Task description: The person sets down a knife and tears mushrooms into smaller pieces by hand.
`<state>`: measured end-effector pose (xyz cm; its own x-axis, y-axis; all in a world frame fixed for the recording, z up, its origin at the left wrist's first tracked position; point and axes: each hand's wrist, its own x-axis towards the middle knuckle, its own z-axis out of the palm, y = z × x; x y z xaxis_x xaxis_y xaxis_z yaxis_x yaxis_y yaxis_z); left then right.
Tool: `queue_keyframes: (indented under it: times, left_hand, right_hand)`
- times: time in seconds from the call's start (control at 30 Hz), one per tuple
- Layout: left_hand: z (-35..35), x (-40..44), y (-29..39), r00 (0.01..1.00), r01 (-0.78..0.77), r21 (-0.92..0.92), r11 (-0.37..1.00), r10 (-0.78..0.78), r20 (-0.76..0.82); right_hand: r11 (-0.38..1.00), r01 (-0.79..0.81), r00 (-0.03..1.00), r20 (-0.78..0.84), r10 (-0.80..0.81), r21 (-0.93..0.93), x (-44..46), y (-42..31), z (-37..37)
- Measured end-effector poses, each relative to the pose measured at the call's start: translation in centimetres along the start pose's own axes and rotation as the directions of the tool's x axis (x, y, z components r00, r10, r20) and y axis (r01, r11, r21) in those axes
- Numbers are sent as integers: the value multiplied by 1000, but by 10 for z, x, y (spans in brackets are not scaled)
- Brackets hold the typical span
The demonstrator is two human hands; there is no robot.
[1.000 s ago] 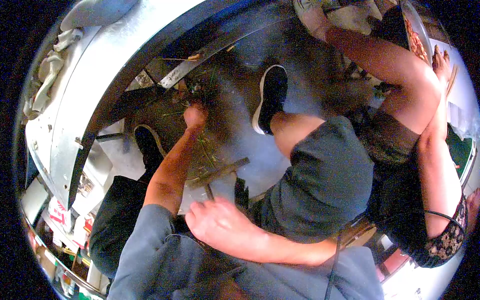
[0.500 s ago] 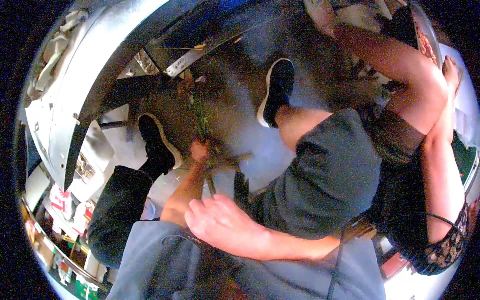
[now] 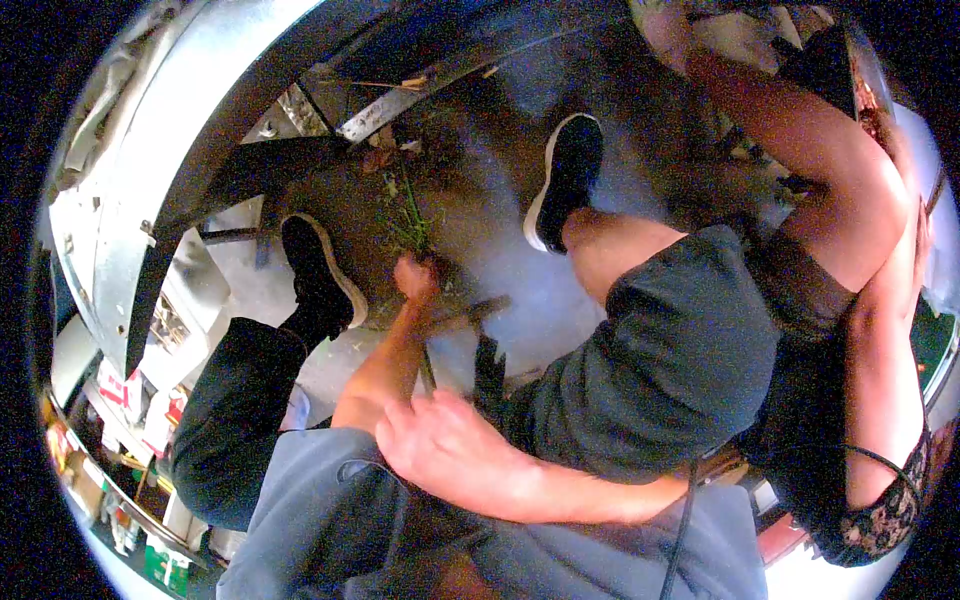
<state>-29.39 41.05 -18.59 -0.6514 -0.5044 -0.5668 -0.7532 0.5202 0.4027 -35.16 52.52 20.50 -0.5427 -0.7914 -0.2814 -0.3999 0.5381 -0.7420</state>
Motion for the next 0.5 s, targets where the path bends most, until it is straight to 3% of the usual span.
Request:
queue_keyframes:
  times: [0.3,0.37,0.4,0.47,0.5]
  left_hand:
    - [-13,7,-2,988,-140,-38,989,142,54]
    - [-8,29,-5,958,-81,-104,991,106,267]
    - [-16,33,-1,960,-88,-105,991,112,258]
    - [-71,26,47,834,-150,-311,939,289,470]
    - [-89,24,62,837,-160,-311,937,296,461]
  right_hand:
    - [1000,-5,1000,23,5,-6,-2,-6,-7]
    - [999,8,1000,11,-7,-49,-4,-6,-7]
    - [999,25,1000,-16,-26,-42,-5,-6,-7]
    - [993,59,997,-37,-63,-100,-5,-6,-10]
    - [992,66,996,-45,-71,-106,-6,-6,-11]
